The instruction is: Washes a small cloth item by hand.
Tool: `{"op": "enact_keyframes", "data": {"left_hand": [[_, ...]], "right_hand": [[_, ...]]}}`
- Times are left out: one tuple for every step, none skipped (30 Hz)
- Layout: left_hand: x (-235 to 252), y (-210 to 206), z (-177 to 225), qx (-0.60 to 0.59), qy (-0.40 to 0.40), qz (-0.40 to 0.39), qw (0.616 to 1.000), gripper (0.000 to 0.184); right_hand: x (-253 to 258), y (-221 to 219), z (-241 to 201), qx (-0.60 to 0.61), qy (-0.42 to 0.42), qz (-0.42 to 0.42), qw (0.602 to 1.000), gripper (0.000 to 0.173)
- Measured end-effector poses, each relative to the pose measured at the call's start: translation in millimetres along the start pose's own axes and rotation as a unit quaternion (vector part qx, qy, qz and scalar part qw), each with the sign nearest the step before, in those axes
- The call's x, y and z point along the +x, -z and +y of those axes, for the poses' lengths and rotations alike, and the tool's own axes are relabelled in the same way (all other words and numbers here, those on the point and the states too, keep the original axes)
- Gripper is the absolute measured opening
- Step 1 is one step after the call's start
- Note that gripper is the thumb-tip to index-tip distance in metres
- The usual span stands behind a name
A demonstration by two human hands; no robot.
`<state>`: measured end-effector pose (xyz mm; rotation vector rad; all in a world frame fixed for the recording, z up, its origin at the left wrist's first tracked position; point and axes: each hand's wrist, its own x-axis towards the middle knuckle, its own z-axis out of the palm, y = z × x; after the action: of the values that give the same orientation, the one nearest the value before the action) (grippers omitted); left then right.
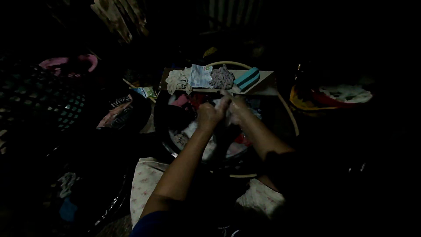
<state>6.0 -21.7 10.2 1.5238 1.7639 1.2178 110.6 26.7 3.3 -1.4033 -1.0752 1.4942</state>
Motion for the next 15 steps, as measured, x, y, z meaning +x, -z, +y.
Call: {"op": "enact_keyframes", "data": {"left_hand": [[-4,2,8,0.029,-0.006,-0.015,0.999,0.053],[-4,6,15,0.064,0.003,-0.030,0.997,0.054],[1,10,17,0.103,0.014,-0.043,0.994,0.058],[6,12,16,0.128,0.019,-0.041,0.991,0.060],[10,12,12,0.142,0.009,-0.026,0.989,0.061],[10,11,11,0.145,0.002,-0.017,0.989,0.060],[7,11,11,0.146,0.001,-0.023,0.989,0.057],[1,10,12,0.139,0.005,-0.037,0.990,0.054],[-5,7,12,0.129,-0.002,-0.035,0.991,0.050],[-8,5,10,0.121,0.008,-0.033,0.992,0.048],[-7,7,9,0.113,0.041,-0.045,0.992,0.048],[-3,12,8,0.111,0.084,-0.063,0.988,0.050],[3,17,4,0.118,0.110,-0.067,0.985,0.055],[10,22,-3,0.116,0.117,-0.061,0.984,0.059],[15,26,-15,0.082,0.109,-0.034,0.990,0.061]], "right_hand": [[5,-5,8,0.003,0.002,-0.001,1.000,0.043],[7,-9,13,-0.007,0.002,0.000,1.000,0.038],[7,-12,14,-0.029,0.003,0.000,1.000,0.040],[6,-13,14,-0.050,-0.001,-0.003,0.999,0.044],[6,-13,12,-0.058,-0.007,-0.011,0.998,0.047],[6,-13,11,-0.047,-0.012,-0.017,0.999,0.048],[6,-14,12,-0.027,-0.013,-0.018,0.999,0.046],[6,-15,13,0.002,-0.014,-0.016,1.000,0.043],[7,-15,13,0.036,-0.012,-0.013,0.999,0.040],[7,-18,15,0.053,-0.004,0.003,0.999,0.037],[7,-20,16,0.051,0.002,0.008,0.999,0.039],[5,-22,16,0.036,0.013,0.010,0.999,0.043],[4,-23,15,0.009,0.028,0.006,1.000,0.048],[2,-22,12,-0.018,0.037,-0.015,0.999,0.056],[-1,-19,6,-0.041,0.049,-0.040,0.997,0.062]]}}
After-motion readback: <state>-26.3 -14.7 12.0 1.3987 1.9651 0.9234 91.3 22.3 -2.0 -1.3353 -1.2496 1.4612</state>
